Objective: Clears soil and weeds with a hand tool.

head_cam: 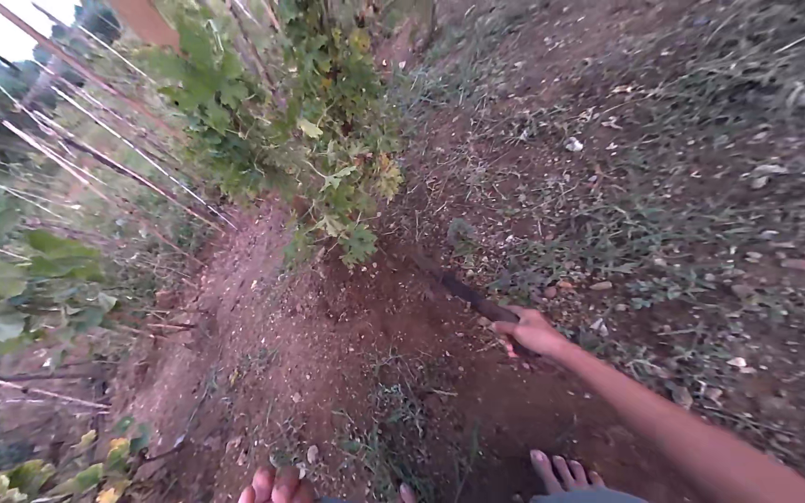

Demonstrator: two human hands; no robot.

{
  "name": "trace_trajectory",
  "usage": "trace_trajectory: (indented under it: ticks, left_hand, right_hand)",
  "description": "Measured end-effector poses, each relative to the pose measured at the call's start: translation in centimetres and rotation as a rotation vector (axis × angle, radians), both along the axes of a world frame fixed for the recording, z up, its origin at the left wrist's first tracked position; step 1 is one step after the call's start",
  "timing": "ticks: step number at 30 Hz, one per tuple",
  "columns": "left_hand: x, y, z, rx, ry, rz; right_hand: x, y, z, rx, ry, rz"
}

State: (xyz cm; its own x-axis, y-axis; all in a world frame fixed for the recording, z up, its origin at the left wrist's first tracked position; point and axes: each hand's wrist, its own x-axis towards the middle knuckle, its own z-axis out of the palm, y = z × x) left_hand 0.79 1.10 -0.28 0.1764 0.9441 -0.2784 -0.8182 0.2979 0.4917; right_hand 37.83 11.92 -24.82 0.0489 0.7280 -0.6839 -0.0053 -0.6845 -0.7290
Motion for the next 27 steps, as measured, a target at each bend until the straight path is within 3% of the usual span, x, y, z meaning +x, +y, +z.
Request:
trace_trajectory:
  ticks: [4, 7, 12, 15, 19, 23, 27]
  left_hand:
    - [-1.2, 0.4, 0.6, 0.037, 0.024, -0.046]
    - [-1.4, 0.5, 1.0, 0.054, 0.074, -0.019]
    - [-1.9, -0.4, 0.9, 0.103, 0.093, 0.021]
    - [-2.8, -0.6, 0.7, 0.056, 0.075, 0.067]
    - [-3.9, -0.8, 0.8, 0.066, 0.052, 0.057]
    - [-4.1, -0.5, 0.9, 0.069, 0.078, 0.111]
    - [-3.0, -0.9, 1.3, 0.055, 0.066, 0.091]
  right_hand:
    - [1.4, 0.4, 1.9, 0.107, 0.002, -0.175]
    - [-0.9, 1.6, 0.4, 0.147, -0.028, -0.275]
    - [-4.2, -0.8, -2.6, -0.098, 0.060, 0.014]
    - [-3.7, -0.7, 1.0, -0.104, 0.092, -0.008]
    - [-0.8, 1.5, 3.5, 0.156, -0.062, -0.034]
    - [-0.6, 5.7, 1.8, 0.364, -0.286, -0.197]
    - [-2.9, 6.3, -4.5, 0.200, -0.275, -0.160]
